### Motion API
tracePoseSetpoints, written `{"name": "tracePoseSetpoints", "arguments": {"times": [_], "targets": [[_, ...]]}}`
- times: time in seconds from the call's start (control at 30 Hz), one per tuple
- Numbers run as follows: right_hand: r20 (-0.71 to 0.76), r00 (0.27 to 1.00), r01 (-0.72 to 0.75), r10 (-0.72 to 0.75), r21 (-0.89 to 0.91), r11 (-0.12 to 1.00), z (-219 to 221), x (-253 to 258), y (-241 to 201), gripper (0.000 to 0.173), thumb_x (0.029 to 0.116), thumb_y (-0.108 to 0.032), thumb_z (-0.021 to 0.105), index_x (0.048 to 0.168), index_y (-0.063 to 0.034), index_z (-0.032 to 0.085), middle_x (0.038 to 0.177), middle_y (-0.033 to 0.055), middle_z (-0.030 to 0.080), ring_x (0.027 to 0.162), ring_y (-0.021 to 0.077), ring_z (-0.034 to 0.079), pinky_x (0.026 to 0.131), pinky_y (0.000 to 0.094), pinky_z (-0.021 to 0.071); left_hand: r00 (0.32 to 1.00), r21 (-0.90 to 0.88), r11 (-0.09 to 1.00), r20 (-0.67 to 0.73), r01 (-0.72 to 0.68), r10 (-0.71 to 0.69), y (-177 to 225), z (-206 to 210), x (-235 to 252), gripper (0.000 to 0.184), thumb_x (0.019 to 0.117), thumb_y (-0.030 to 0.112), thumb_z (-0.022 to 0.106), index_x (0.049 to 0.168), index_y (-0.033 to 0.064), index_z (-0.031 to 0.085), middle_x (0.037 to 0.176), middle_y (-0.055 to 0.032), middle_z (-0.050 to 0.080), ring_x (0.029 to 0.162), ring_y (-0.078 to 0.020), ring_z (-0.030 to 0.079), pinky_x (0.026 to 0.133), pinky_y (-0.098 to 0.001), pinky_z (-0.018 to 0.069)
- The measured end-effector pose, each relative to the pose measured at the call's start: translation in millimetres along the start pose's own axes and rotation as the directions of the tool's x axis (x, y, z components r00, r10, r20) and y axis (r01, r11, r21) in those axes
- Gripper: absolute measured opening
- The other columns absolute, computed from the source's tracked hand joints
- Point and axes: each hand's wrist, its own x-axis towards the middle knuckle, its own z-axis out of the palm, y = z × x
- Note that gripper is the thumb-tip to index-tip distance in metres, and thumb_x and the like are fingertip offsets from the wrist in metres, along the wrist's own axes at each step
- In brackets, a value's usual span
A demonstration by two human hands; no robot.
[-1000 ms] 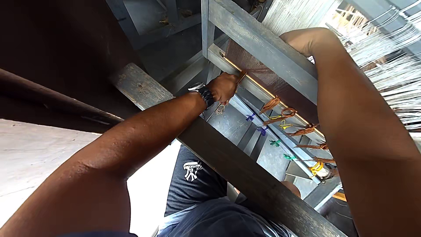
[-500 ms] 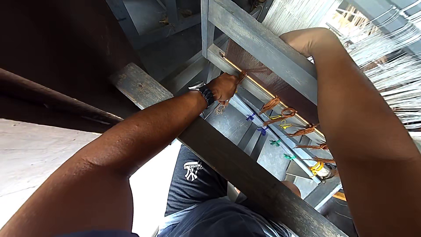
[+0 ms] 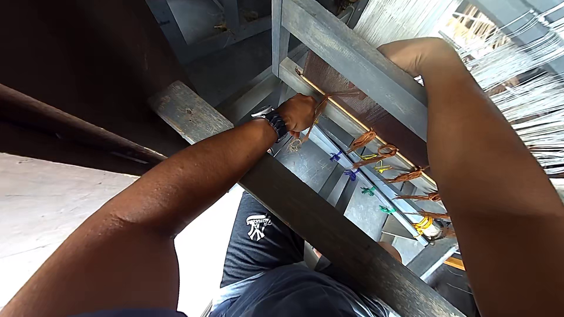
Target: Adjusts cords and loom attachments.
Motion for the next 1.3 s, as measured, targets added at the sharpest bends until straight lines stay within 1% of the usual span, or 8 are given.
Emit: {"name": "tracePoseSetpoints", "arguments": {"times": [0.13,0.23,0.47,0.63,0.73,0.93,1.2,1.3], "targets": [[-0.004,1.0,-0.01,0.009,-0.029,1.0,1,-2,-3,0.018,0.1051,-0.018,0.047,0.096,-0.0178,0.063,0.076,-0.0081,0.063,0.065,-0.0008,0.061,0.06,0.0197,0.0529,0.999,-0.02,0.999,-0.01,-0.031,0.031,-2,0,0,0.025,0.1088,0.021,0.048,0.104,0.0026,0.063,0.071,-0.012,0.063,0.053,-0.0215,0.063,0.052,-0.0373,0.0564],[-0.012,1.0,-0.01,0.009,-0.048,0.999,2,-5,-5,0.018,0.1052,-0.017,0.048,0.094,-0.0181,0.062,0.074,-0.0089,0.062,0.064,-0.0019,0.06,0.059,0.0185,0.0523,0.999,-0.006,0.999,-0.012,-0.044,0.044,-1,0,-3,0.025,0.108,0.022,0.049,0.101,0.0038,0.064,0.072,-0.0116,0.063,0.052,-0.0207,0.062,0.052,-0.0376,0.0562],[-0.004,1.0,-0.008,0.008,-0.045,0.999,1,-4,-4,0.02,0.1056,-0.017,0.046,0.094,-0.0182,0.062,0.075,-0.0085,0.062,0.065,-0.0016,0.061,0.059,0.0185,0.0522,0.999,-0.021,0.999,0.006,-0.045,0.045,-2,1,-1,0.026,0.1088,0.022,0.048,0.103,0.0035,0.065,0.068,-0.0105,0.064,0.05,-0.0187,0.062,0.052,-0.0356,0.0564],[0.015,1.0,-0.001,0.001,-0.013,1.0,-1,0,-1,0.019,0.1041,-0.017,0.048,0.093,-0.018,0.063,0.074,-0.0078,0.063,0.064,-0.0002,0.061,0.059,0.0191,0.0526,0.998,-0.06,0.996,-0.006,-0.065,0.065,-3,2,7,0.024,0.1093,0.019,0.047,0.11,0.0034,0.064,0.07,-0.0117,0.065,0.051,-0.0194,0.064,0.053,-0.0364,0.0583],[0.008,1.0,-0.004,0.004,-0.032,0.999,0,-2,-3,0.019,0.1044,-0.016,0.047,0.092,-0.0178,0.062,0.073,-0.0076,0.062,0.063,-0.0006,0.06,0.058,0.0187,0.0519,0.997,-0.053,0.996,-0.018,-0.078,0.077,-3,2,9,0.023,0.1098,0.019,0.046,0.111,0.0043,0.064,0.074,-0.0119,0.065,0.054,-0.0198,0.065,0.055,-0.0371,0.0595],[-0.002,1.0,-0.016,0.016,-0.018,1.0,1,-3,-4,0.018,0.1056,-0.016,0.046,0.096,-0.0173,0.062,0.075,-0.0072,0.062,0.065,-0.0002,0.061,0.06,0.0191,0.0526,0.997,-0.074,0.994,-0.023,-0.08,0.078,-2,0,8,0.024,0.1099,0.019,0.044,0.11,0.0035,0.064,0.076,-0.0133,0.066,0.055,-0.0208,0.066,0.055,-0.0375,0.0593],[-0.003,1.0,-0.001,0.001,-0.004,1.0,0,-1,0,0.019,0.1038,-0.016,0.046,0.095,-0.018,0.063,0.075,-0.0072,0.064,0.065,-0.0002,0.062,0.06,0.0196,0.0532,0.994,-0.052,0.993,-0.031,-0.106,0.104,-5,1,11,0.026,0.111,0.022,0.045,0.111,0.0042,0.064,0.075,-0.012,0.065,0.053,-0.02,0.065,0.054,-0.0365,0.0589],[0.014,1.0,0.008,-0.008,0.006,1.0,-1,2,3,0.021,0.1051,-0.016,0.045,0.095,-0.0181,0.063,0.075,-0.0072,0.064,0.066,-0.0001,0.063,0.06,0.0196,0.0535,0.995,-0.055,0.994,-0.035,-0.097,0.096,-4,2,11,0.025,0.1107,0.021,0.045,0.111,0.005,0.064,0.075,-0.0122,0.066,0.054,-0.0205,0.065,0.055,-0.0375,0.0593]]}}
